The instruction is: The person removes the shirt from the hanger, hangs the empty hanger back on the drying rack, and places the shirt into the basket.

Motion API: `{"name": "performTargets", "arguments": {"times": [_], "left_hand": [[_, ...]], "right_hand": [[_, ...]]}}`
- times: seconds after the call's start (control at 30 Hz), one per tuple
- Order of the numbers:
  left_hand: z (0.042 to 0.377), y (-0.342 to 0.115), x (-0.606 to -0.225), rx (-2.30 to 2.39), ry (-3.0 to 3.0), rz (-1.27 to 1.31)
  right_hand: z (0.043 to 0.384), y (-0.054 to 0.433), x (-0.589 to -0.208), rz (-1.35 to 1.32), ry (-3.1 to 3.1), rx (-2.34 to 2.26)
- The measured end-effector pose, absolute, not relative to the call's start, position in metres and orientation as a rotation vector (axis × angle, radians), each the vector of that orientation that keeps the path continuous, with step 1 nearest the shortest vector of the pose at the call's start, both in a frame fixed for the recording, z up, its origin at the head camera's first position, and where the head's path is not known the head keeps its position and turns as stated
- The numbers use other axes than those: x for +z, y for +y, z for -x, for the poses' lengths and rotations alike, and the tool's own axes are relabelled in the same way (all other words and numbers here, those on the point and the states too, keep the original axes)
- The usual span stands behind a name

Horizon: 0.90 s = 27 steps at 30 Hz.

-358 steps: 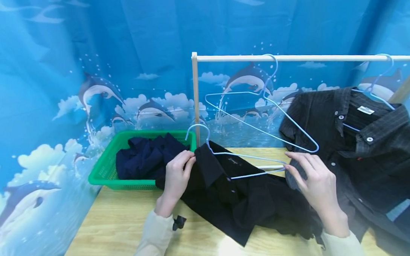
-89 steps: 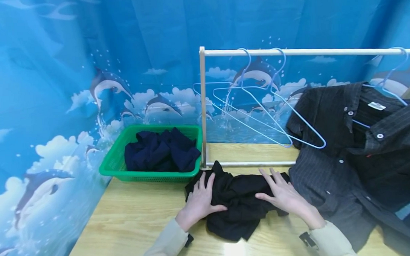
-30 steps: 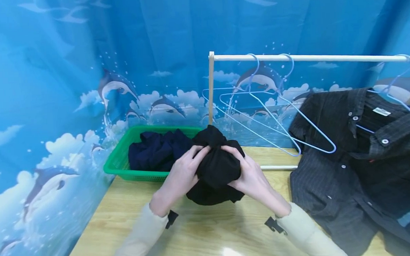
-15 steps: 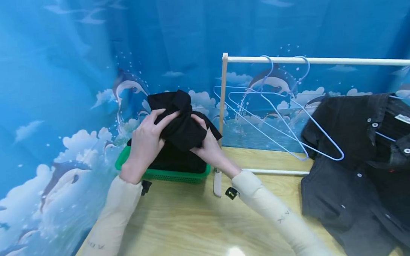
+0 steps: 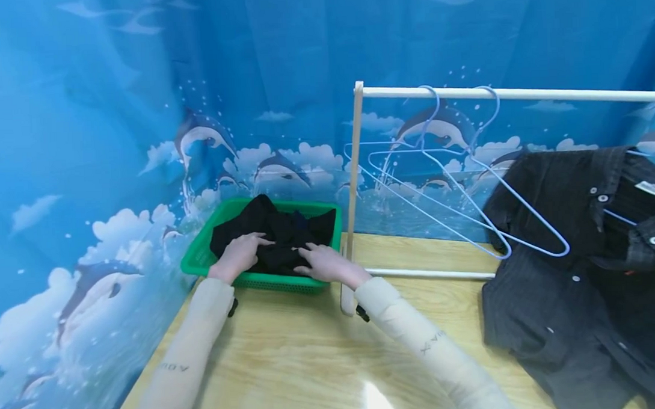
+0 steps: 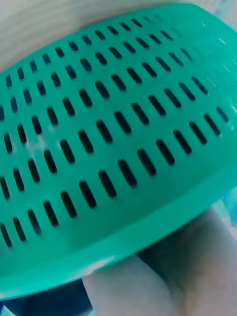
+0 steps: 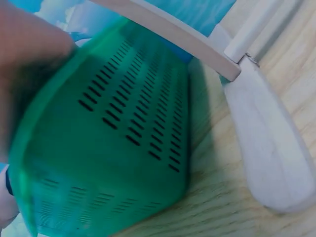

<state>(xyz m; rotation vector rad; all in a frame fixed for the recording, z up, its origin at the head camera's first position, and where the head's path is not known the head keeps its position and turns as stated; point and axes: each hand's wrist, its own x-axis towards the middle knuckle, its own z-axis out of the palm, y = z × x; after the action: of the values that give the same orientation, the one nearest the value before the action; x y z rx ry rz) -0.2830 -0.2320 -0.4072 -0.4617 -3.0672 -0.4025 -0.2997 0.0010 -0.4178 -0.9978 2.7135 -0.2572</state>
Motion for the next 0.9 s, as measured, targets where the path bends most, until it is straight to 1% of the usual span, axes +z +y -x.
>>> {"name": "performTargets", "arguments": {"times": [0.13,0.23,0.4,0.6,0.73,0.9], "left_hand": [[0.280,-0.227,-0.396,-0.411,-3.136,0.438],[0.274,-0.224,-0.386,-0.380,-3.092,0.422],[0.258,-0.216,-0.371,-0.390,-2.932,0.404],[0.243,-0.185,-0.353,-0.452,-2.710,0.476],[0.236,-0.162,-0.343,-0.520,-2.596,0.525],[0.235,-0.141,-0.338,-0.568,-2.503,0.551]], "right_hand": [[0.289,0.011,-0.408,1.027,2.737,-0.332],[0.282,0.022,-0.399,1.105,2.777,-0.414],[0.267,0.047,-0.387,1.248,2.892,-0.680],[0.243,0.087,-0.376,1.359,3.125,-0.985],[0.221,0.115,-0.370,1.460,3.246,-1.101],[0.191,0.150,-0.357,1.553,3.327,-1.193]]}}
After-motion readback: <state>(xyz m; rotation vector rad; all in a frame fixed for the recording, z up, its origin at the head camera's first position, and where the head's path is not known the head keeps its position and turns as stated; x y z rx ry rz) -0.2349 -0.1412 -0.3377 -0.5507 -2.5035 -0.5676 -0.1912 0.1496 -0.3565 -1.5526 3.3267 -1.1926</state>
